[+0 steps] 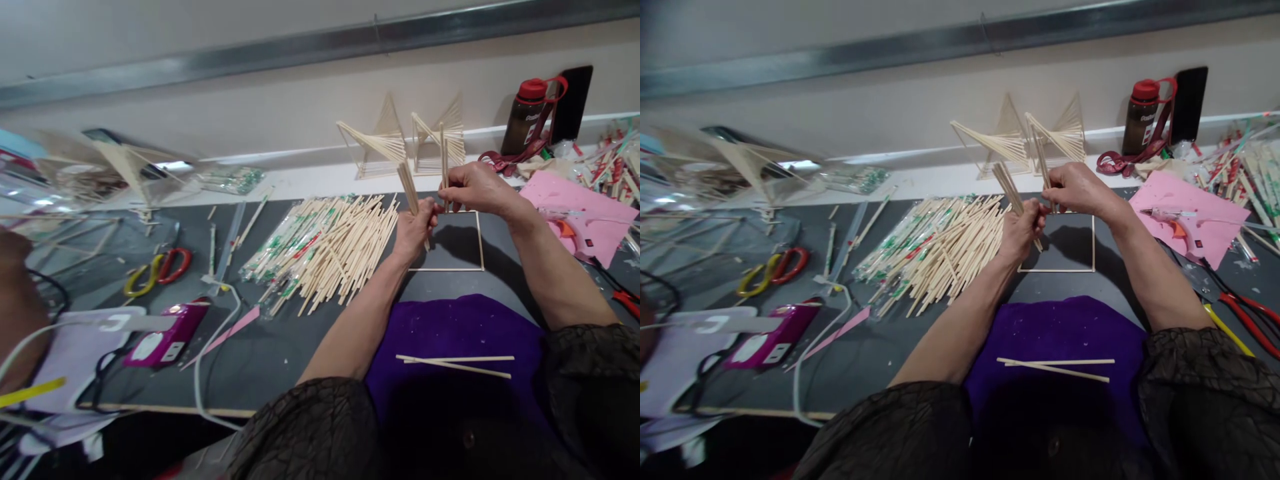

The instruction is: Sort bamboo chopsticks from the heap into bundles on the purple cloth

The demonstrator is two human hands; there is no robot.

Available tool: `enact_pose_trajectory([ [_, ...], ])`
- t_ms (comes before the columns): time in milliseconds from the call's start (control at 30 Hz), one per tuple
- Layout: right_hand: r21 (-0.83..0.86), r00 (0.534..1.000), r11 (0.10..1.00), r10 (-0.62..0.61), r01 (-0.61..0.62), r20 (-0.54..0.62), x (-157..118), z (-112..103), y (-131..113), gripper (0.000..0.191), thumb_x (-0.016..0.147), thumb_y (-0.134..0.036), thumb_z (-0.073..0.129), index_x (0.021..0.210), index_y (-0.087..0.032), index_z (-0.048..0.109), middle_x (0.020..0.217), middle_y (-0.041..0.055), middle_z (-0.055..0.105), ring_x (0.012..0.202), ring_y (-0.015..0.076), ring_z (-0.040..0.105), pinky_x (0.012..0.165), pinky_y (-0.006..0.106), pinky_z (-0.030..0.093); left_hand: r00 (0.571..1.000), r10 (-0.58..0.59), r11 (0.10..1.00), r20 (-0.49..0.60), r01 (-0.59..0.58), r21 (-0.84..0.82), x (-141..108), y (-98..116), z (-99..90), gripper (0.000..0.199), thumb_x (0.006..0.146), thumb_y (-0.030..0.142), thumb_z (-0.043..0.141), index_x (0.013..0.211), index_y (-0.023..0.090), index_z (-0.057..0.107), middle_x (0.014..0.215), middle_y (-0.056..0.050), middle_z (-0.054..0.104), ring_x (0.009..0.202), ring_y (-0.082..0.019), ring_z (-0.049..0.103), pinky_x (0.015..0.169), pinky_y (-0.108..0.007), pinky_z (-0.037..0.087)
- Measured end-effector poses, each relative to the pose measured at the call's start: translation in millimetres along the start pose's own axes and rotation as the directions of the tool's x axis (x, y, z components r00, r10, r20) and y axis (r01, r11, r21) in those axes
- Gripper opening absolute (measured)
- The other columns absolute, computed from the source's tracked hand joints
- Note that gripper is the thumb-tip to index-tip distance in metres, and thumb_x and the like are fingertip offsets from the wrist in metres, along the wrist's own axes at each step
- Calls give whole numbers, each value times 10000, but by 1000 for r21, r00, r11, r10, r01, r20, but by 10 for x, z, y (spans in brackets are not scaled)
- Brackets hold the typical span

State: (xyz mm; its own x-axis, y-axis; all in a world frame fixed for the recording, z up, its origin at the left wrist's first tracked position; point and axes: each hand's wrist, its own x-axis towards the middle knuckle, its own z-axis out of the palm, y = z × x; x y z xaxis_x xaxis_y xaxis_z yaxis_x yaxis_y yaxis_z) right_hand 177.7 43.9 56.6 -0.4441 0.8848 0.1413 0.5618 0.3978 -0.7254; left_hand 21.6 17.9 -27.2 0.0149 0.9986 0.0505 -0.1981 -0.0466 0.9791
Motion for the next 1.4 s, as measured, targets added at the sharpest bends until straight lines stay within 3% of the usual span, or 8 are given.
enact_pose_trajectory([
  [133,40,999,999,30,-29,-16,-31,-75,-4,80,828,-198,642,767,-154,668,643,19,642,653,149,648,599,239,483,999,33,996,41,-36,87,-40,96,46,496,760,668,710,700,177,684,530,25,503,430,-52,384,421,-220,281],
  [267,71,999,997,25,-22,-46,-49,-130,-11,94,822,-228,682,756,-168,653,658,16,651,606,123,621,556,217,475,991,18,988,-132,3,156,-196,580,15,417,862,586,647,765,183,696,538,21,493,434,-61,390,439,-215,256],
  [333,56,999,998,18,-15,-50,-50,-133,-28,93,822,-210,670,742,-165,656,663,17,660,587,115,618,521,203,453,998,18,957,-58,-1,290,-364,765,-33,364,879,515,650,768,172,706,535,16,502,455,-71,420,460,-213,269],
  [500,-9,998,1000,2,-2,-60,-75,-129,-97,92,803,-146,617,723,-139,661,648,24,662,563,99,617,454,168,404,906,-228,647,358,-134,751,-855,697,-171,109,824,273,683,782,187,736,659,-17,665,613,-141,575,590,-260,376],
  [633,32,993,998,-46,50,-109,-99,-132,-125,73,767,-117,600,739,-108,666,644,27,650,518,82,594,429,160,398,815,-376,357,442,-312,880,-1101,522,-230,156,885,260,591,893,185,727,857,-66,725,789,-206,637,697,-306,414],
  [733,11,988,995,-99,101,-115,-95,-115,-134,77,750,-129,598,712,-108,662,623,21,637,515,93,603,424,163,401,802,-393,267,451,-369,890,-1185,502,-246,221,926,263,521,996,168,709,969,-95,720,886,-232,650,765,-330,442],
  [1033,-115,989,986,-131,123,-69,-161,-67,-279,140,772,-154,559,688,-162,670,639,-2,640,568,72,596,493,190,424,810,-327,213,487,-439,873,-1269,519,-296,265,921,303,547,1102,178,695,1021,-90,679,989,-235,634,850,-335,480],
  [1400,-80,984,986,-156,149,-86,-138,-55,-246,107,755,-140,609,667,-157,666,613,22,634,516,93,595,445,201,412,813,-268,378,517,-405,833,-1325,707,-405,318,953,325,482,1108,208,734,1079,-77,715,997,-212,668,895,-328,488],
])
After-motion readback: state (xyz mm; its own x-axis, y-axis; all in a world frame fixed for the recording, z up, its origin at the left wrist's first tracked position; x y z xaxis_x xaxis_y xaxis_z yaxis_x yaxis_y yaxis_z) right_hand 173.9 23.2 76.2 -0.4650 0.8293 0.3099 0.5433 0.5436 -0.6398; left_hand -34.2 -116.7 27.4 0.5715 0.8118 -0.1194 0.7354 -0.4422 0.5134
